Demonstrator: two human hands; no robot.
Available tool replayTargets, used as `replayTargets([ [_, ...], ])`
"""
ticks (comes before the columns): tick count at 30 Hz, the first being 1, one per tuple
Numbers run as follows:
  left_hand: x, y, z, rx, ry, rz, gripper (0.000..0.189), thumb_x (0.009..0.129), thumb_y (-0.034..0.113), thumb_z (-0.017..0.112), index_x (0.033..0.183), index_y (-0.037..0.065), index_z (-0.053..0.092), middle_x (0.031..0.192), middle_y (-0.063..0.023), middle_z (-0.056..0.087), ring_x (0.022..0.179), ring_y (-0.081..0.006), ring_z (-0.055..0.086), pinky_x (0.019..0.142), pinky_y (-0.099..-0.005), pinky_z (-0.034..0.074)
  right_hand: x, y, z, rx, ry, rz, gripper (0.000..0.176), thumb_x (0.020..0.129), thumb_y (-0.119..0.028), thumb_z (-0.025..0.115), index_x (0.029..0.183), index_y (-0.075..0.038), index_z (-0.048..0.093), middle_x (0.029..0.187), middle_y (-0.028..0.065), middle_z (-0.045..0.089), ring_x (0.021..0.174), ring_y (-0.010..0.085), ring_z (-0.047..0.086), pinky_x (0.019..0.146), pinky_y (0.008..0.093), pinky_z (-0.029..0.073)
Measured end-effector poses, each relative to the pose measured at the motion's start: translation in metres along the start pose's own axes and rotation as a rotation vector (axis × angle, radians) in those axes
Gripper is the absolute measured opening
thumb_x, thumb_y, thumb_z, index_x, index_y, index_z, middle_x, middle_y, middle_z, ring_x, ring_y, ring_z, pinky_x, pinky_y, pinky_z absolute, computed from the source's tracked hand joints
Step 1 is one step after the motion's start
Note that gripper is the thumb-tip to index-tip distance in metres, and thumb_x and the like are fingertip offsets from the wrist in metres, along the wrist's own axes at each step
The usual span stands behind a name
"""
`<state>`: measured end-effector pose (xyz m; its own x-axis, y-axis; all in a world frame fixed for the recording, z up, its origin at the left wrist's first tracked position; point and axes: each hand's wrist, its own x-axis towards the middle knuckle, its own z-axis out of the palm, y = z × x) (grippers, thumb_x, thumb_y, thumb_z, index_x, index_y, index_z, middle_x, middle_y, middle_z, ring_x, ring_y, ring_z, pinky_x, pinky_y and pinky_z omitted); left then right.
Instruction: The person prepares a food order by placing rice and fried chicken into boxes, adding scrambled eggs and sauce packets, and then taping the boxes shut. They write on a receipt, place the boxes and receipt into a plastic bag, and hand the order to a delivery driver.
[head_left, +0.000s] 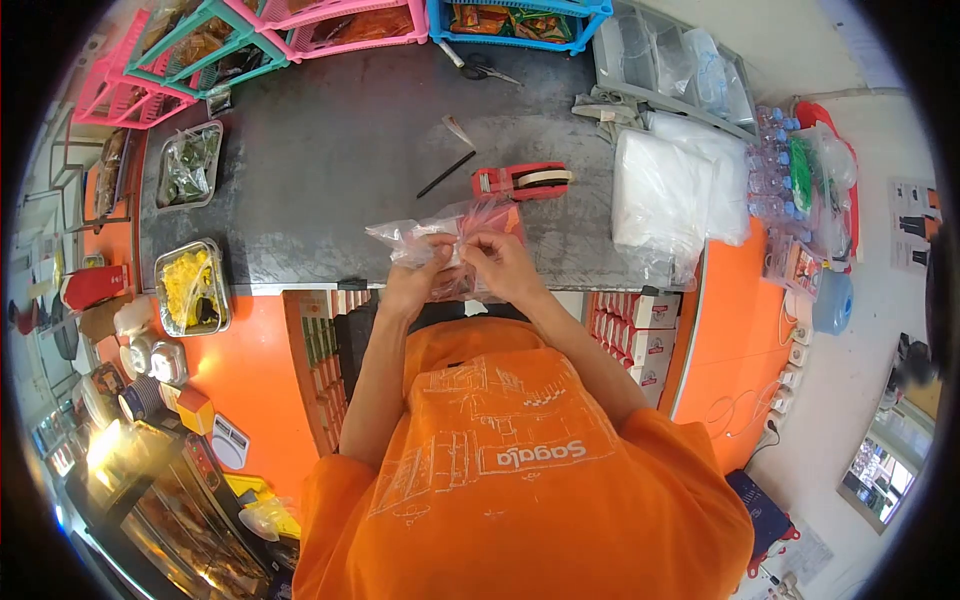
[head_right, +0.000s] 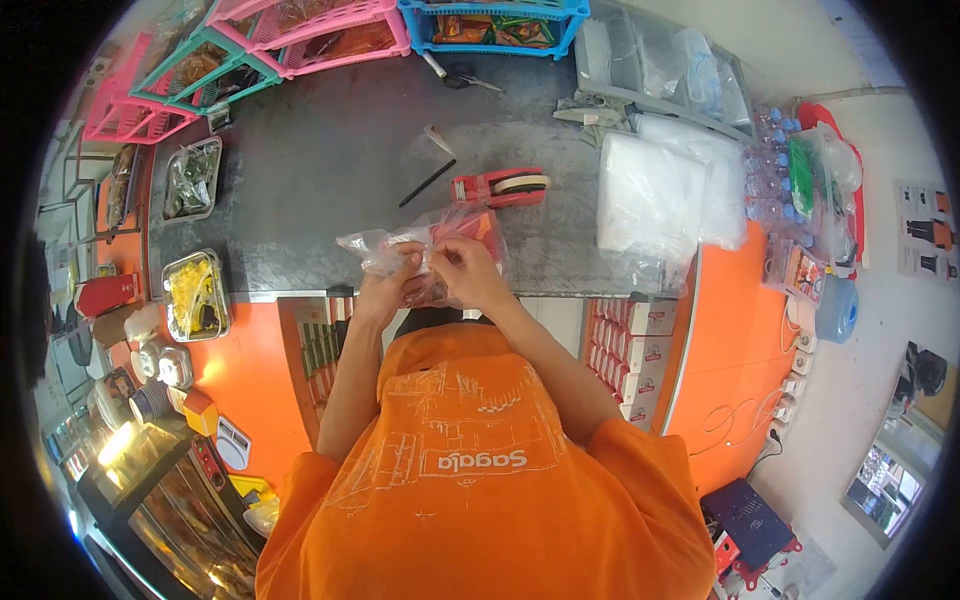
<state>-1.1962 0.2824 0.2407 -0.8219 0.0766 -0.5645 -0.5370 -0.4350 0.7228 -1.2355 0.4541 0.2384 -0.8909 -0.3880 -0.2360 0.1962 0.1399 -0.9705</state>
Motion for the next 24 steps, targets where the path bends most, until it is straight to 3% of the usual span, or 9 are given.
replayTargets([
  [2, -0.001, 0.003, 0.003, 0.074, 0.023, -0.020, 0.023, 0.092, 0.019, 0.066, 0.109, 0.005, 0.060, 0.097, -0.0059, 0.062, 0.073, -0.0150, 0.065, 0.056, -0.0239, 0.052, 0.002, 0.001, -0.001, -0.035, -0.007, 0.018, 0.017, 0.088, -0.012, 0.062, 0.082, 0.004, 0.062, 0.083, 0.0053, 0.058, 0.072, 0.0123, 0.057, 0.066, 0.0285, 0.045],
  [3, -0.001, 0.003, 0.003, 0.074, 0.021, -0.018, 0.023, 0.092, 0.019, 0.066, 0.109, 0.005, 0.060, 0.097, -0.0059, 0.062, 0.073, -0.0150, 0.065, 0.056, -0.0239, 0.052, 0.002, 0.001, -0.001, -0.018, -0.010, 0.004, 0.017, 0.088, -0.012, 0.062, 0.081, 0.004, 0.062, 0.082, 0.0055, 0.057, 0.072, 0.0127, 0.056, 0.066, 0.0287, 0.045],
  [5, -0.001, 0.005, 0.003, 0.055, 0.040, -0.009, 0.022, 0.093, 0.017, 0.064, 0.110, 0.003, 0.061, 0.101, -0.0059, 0.063, 0.084, -0.0176, 0.067, 0.072, -0.0277, 0.059, 0.001, 0.002, -0.002, -0.002, -0.014, -0.015, 0.018, 0.088, -0.013, 0.062, 0.081, 0.004, 0.063, 0.081, 0.0058, 0.057, 0.072, 0.0131, 0.056, 0.066, 0.0290, 0.045],
  [8, 0.003, -0.004, -0.001, 0.044, 0.045, 0.024, 0.022, 0.092, 0.017, 0.065, 0.109, 0.003, 0.062, 0.101, -0.0059, 0.063, 0.083, -0.0168, 0.067, 0.072, -0.0273, 0.058, -0.002, -0.001, -0.003, -0.023, -0.024, -0.056, 0.019, 0.088, -0.014, 0.062, 0.081, 0.004, 0.064, 0.078, 0.0057, 0.057, 0.070, 0.0130, 0.055, 0.065, 0.0287, 0.044],
  [16, 0.002, 0.001, -0.001, 0.080, -0.007, 0.015, 0.023, 0.092, 0.019, 0.065, 0.109, 0.003, 0.061, 0.102, -0.0058, 0.063, 0.083, -0.0161, 0.066, 0.072, -0.0268, 0.058, 0.003, -0.007, -0.002, -0.016, -0.004, 0.104, 0.020, 0.087, -0.015, 0.063, 0.081, 0.004, 0.065, 0.069, 0.0038, 0.059, 0.065, 0.0103, 0.054, 0.060, 0.0289, 0.044],
  [18, 0.002, 0.002, -0.001, 0.082, -0.006, 0.046, 0.023, 0.092, 0.019, 0.065, 0.108, 0.003, 0.061, 0.101, -0.0057, 0.063, 0.083, -0.0160, 0.066, 0.072, -0.0266, 0.058, 0.001, -0.002, -0.002, -0.034, 0.000, 0.036, 0.020, 0.087, -0.015, 0.062, 0.081, 0.004, 0.065, 0.068, 0.0041, 0.059, 0.065, 0.0104, 0.055, 0.061, 0.0289, 0.044],
  [20, 0.002, 0.001, 0.000, 0.048, 0.013, 0.009, 0.022, 0.091, 0.025, 0.068, 0.106, 0.011, 0.062, 0.089, -0.0009, 0.062, 0.072, -0.0120, 0.065, 0.052, -0.0238, 0.050, 0.000, 0.003, -0.003, -0.053, 0.002, -0.028, 0.020, 0.086, -0.015, 0.062, 0.081, 0.004, 0.065, 0.068, 0.0044, 0.060, 0.065, 0.0105, 0.056, 0.061, 0.0289, 0.045],
  [24, 0.003, -0.001, -0.002, 0.053, 0.011, -0.016, 0.022, 0.091, 0.026, 0.068, 0.106, 0.012, 0.061, 0.089, -0.0011, 0.062, 0.071, -0.0129, 0.065, 0.047, -0.0238, 0.047, 0.003, 0.001, -0.001, -0.054, 0.002, 0.036, 0.017, 0.085, -0.013, 0.061, 0.081, 0.004, 0.065, 0.070, 0.0058, 0.063, 0.067, 0.0115, 0.059, 0.064, 0.0289, 0.047],
])
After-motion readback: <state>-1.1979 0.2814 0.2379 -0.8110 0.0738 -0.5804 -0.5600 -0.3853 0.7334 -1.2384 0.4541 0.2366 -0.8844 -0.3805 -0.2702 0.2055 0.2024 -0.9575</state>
